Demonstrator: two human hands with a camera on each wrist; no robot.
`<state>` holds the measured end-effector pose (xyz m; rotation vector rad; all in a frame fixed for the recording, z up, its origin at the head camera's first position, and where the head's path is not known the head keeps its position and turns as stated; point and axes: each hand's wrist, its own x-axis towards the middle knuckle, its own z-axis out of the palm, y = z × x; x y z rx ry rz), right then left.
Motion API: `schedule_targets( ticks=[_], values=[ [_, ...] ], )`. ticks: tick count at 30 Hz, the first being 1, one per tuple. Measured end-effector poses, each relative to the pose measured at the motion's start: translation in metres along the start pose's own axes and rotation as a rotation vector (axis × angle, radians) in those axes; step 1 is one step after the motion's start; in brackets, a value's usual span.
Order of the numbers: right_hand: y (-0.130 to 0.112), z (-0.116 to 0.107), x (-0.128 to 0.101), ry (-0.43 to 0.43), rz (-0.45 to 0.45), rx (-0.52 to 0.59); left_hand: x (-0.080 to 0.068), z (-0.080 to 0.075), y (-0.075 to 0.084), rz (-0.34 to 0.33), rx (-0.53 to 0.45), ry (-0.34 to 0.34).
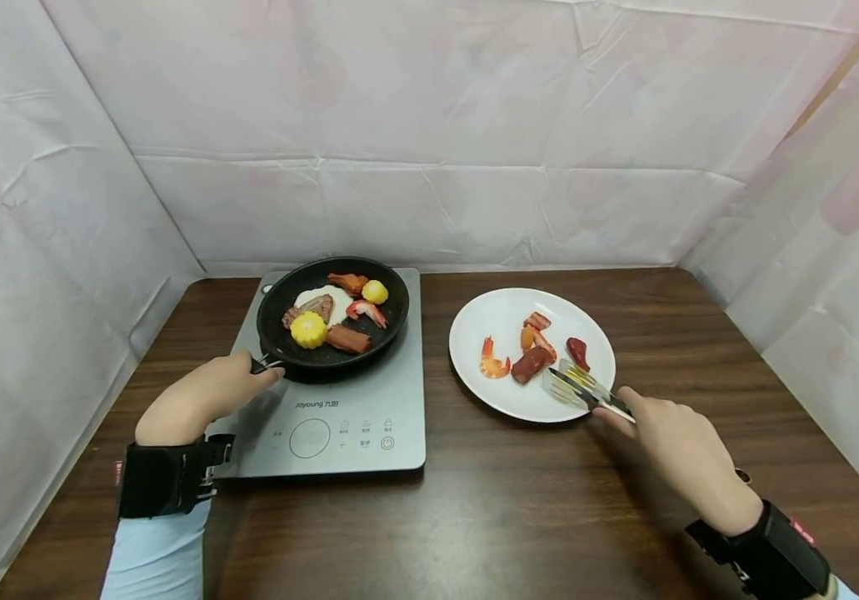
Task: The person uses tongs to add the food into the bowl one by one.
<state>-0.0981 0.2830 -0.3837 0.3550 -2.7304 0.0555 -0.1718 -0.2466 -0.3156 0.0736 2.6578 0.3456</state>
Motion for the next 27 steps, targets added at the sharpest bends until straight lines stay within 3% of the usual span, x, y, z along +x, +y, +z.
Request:
schedule_targets(
  ticks=[10, 22, 27],
  values=[
    [0.001, 0.001, 0.000, 0.031, -0.025, -0.017, -0.001, 0.001, 0.000, -0.007, 0.000, 0.000],
    [-0.003, -0.006, 0.006, -0.124, 0.063, 0.054, -0.003, -0.001, 0.001, 0.003, -0.002, 0.000],
    [-0.009, -0.010, 0.014, -0.123, 0.051, 0.060, -0.003, -0.001, 0.001, 0.010, 0.002, 0.005]
  ],
)
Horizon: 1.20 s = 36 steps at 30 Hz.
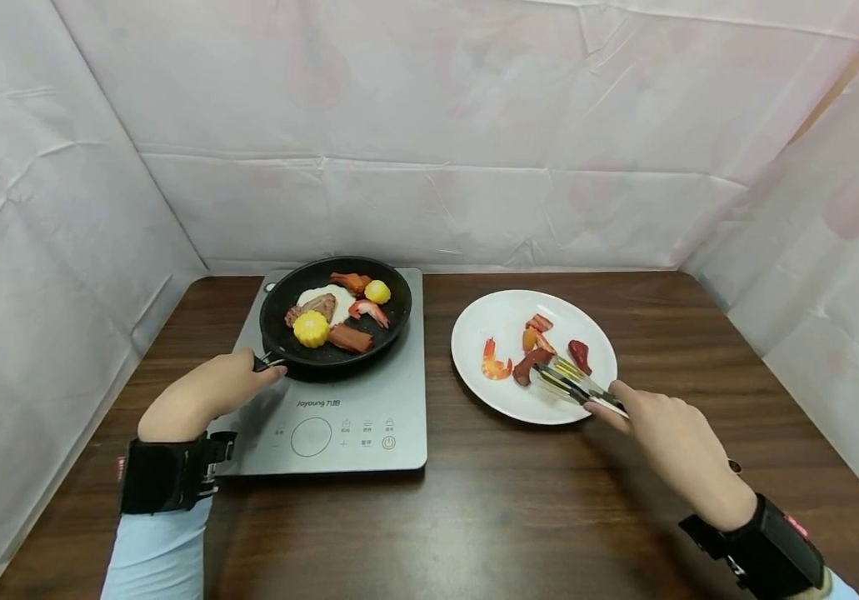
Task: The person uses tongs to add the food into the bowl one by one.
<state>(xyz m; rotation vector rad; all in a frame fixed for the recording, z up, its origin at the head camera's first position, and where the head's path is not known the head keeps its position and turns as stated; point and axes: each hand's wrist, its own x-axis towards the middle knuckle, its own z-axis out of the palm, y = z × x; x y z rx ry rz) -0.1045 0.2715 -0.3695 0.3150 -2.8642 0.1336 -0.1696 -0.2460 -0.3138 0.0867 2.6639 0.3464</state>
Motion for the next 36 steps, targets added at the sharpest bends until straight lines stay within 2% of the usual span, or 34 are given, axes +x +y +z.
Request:
schedule_targets(
  ticks=[12, 16, 23, 33, 36],
  values=[
    [-0.036, -0.018, 0.037, 0.038, -0.070, -0.008, 0.002, -0.001, 0.001, -0.008, 0.000, -0.014],
    [-0.051, -0.025, 0.057, 0.066, -0.140, 0.008, 0.002, -0.001, 0.000, -0.012, 0.002, -0.014],
    [-0.077, -0.037, 0.093, 0.057, -0.207, 0.065, 0.002, 0.000, 0.001, -0.018, -0.005, -0.013],
    [-0.109, -0.035, 0.124, -0.068, -0.218, 0.108, 0.001, -0.001, 0.002, -0.021, -0.005, -0.009],
    [-0.117, -0.030, 0.129, -0.074, -0.234, 0.122, 0.000, -0.001, 0.003, -0.016, -0.001, -0.007]
  ],
)
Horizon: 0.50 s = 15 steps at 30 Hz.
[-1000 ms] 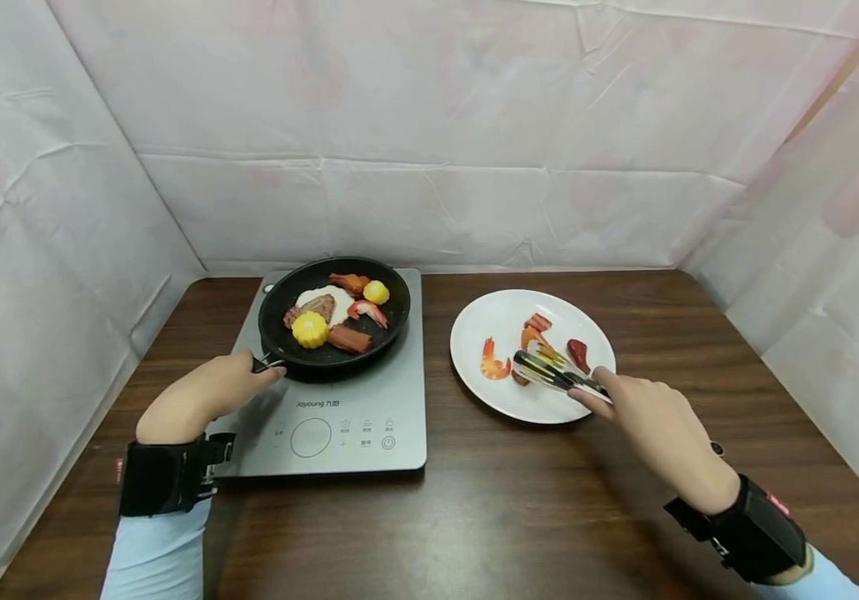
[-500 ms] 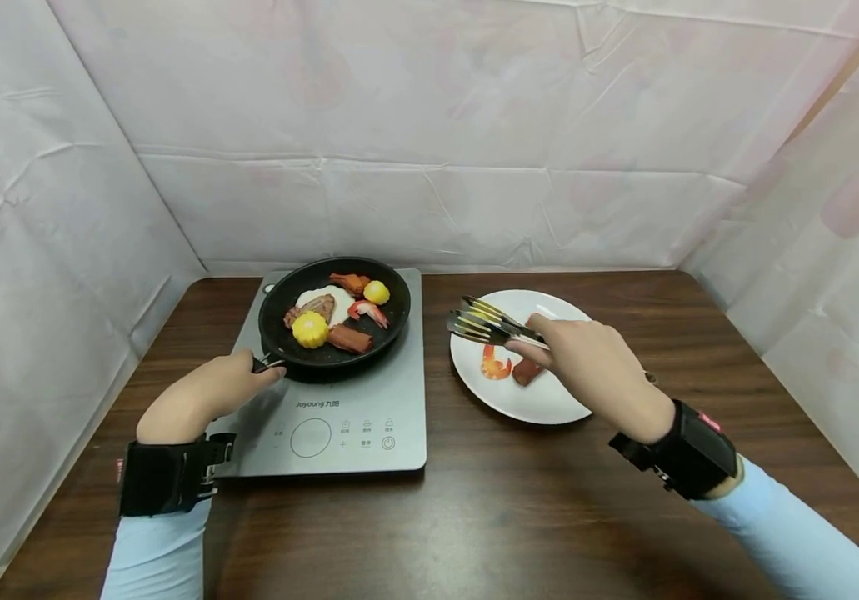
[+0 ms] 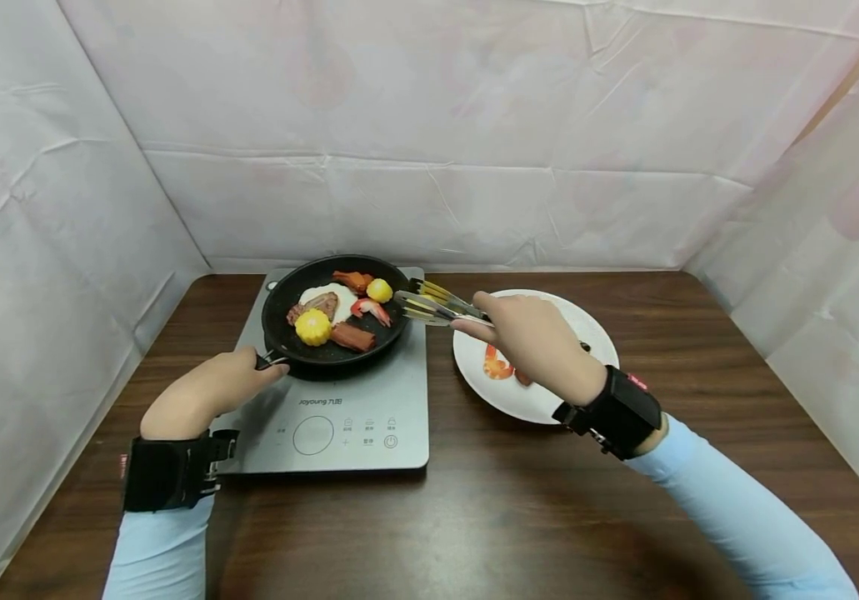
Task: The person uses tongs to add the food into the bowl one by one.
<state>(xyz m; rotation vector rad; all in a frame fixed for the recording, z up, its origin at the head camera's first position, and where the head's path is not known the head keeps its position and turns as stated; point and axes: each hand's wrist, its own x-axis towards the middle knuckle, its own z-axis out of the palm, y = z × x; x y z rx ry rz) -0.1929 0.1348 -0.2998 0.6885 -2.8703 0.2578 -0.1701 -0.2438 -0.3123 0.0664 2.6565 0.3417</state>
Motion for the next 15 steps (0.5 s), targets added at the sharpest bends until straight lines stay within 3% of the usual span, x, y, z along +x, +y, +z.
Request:
schedule_targets(
  ticks=[6, 15],
  values=[
    [-0.017, 0.019, 0.019, 0.079, -0.104, -0.015, 0.000, 0.000, -0.001, -0.002, -0.001, 0.001],
    [-0.048, 0.035, 0.034, 0.021, -0.146, 0.013, 0.001, 0.000, 0.001, -0.017, 0.000, -0.008]
  ],
)
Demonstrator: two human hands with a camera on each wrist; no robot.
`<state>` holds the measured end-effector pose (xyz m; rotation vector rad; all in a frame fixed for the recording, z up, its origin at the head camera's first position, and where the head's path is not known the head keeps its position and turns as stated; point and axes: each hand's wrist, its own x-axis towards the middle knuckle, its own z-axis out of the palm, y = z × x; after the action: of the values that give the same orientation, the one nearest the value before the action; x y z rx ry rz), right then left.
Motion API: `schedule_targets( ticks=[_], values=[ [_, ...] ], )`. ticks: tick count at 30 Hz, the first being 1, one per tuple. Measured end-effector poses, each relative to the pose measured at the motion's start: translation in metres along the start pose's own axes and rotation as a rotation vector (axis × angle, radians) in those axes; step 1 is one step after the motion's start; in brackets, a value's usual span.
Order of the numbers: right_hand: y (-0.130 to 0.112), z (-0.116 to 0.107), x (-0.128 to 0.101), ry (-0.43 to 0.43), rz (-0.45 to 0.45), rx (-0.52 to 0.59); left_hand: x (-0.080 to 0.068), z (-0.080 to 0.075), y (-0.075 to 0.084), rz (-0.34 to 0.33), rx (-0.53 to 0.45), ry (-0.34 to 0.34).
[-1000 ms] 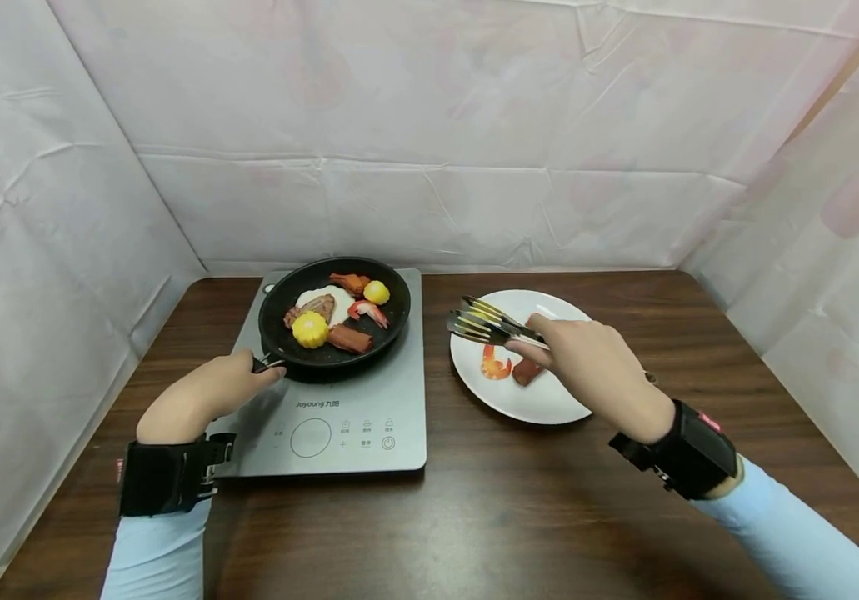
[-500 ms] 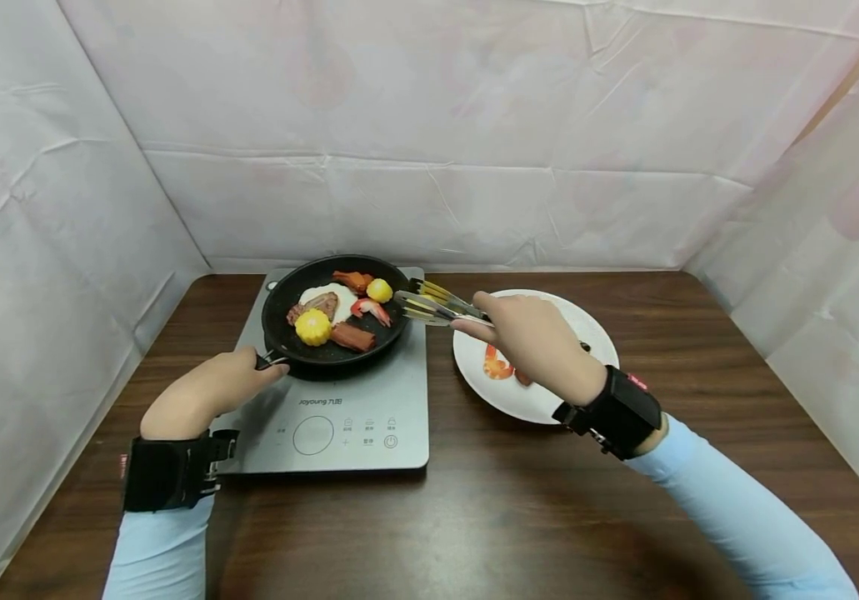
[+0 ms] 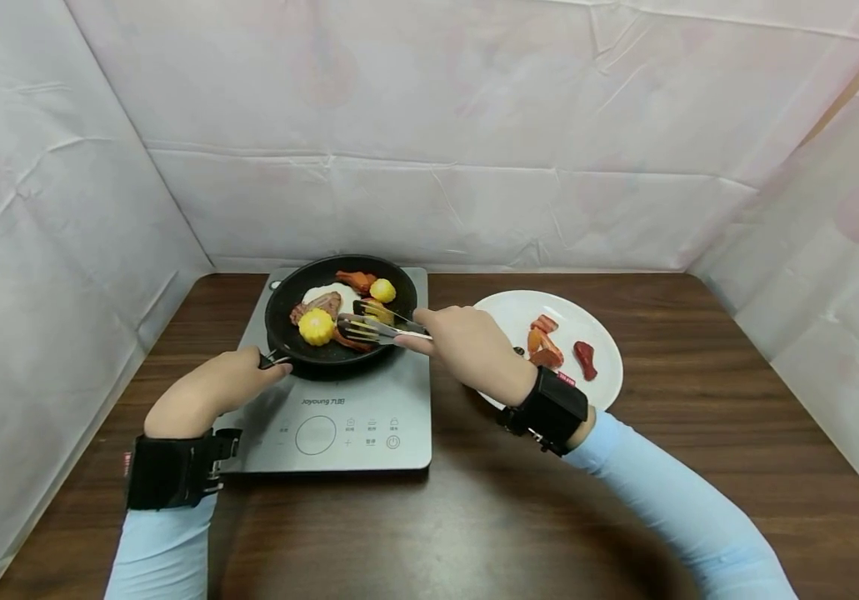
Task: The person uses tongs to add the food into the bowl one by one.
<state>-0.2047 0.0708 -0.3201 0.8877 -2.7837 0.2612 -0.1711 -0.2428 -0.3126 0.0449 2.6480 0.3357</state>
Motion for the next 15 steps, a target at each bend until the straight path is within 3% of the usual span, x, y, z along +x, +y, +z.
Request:
schedule_targets(
  ticks=[15],
  values=[
    [-0.021, 0.009, 0.015, -0.075, 0.001, -0.014, 0.002, 0.000, 0.000, -0.001, -0.002, 0.013]
  ],
)
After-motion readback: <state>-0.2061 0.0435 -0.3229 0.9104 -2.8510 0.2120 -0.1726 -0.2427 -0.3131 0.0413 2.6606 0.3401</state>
